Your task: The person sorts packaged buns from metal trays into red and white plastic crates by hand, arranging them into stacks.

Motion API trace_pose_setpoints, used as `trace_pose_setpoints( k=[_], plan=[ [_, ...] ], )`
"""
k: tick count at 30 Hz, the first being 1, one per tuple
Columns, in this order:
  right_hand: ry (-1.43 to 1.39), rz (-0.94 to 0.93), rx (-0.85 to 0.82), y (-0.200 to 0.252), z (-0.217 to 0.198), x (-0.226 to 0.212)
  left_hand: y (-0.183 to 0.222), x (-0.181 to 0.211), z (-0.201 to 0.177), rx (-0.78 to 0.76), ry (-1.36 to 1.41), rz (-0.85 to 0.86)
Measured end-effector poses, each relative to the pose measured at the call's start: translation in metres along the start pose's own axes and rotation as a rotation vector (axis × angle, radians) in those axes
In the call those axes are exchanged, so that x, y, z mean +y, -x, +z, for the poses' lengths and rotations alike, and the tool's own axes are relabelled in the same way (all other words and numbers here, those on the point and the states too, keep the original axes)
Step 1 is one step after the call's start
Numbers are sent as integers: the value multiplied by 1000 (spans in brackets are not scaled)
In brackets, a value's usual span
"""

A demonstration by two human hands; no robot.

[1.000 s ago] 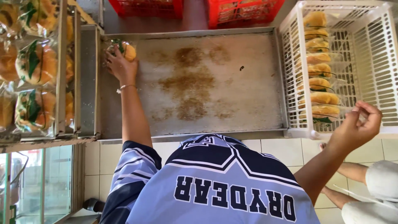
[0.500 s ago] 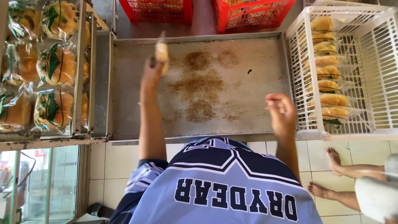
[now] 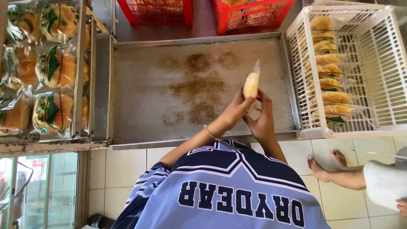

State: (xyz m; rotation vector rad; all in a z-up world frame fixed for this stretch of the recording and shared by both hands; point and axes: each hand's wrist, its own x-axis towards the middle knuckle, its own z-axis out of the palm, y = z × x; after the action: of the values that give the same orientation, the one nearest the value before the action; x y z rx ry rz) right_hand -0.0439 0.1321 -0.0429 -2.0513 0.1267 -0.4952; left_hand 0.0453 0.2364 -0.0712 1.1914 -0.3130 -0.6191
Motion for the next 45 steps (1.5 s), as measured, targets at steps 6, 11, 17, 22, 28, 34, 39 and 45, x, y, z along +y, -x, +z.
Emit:
trace_pose_setpoints(
  k=[6,11,17,22,28,34,39,45],
  plan=[
    [-479,112,170,15,-14,26,11,-14,24,-117,-364,209],
    [-530,206,251,27,-57,37,25,33,44,-163,-503,213],
    [-877,287,306,35,-115,17,9,43,49,-153,-452,196],
    [-931,292,307,49,-159,35,-10,52,62,-110,-475,250],
    [-807,287,396,44,-215,49,-37,35,88,-69,-436,221],
    [-680,270,417,29,-280,101,-60,42,150,-126,-539,287],
    [-388,270,165,18,-347,158,-81,47,216,-291,-616,584],
    [-440,447,-277,16,-395,205,-95,9,244,-399,-746,368]
  ],
)
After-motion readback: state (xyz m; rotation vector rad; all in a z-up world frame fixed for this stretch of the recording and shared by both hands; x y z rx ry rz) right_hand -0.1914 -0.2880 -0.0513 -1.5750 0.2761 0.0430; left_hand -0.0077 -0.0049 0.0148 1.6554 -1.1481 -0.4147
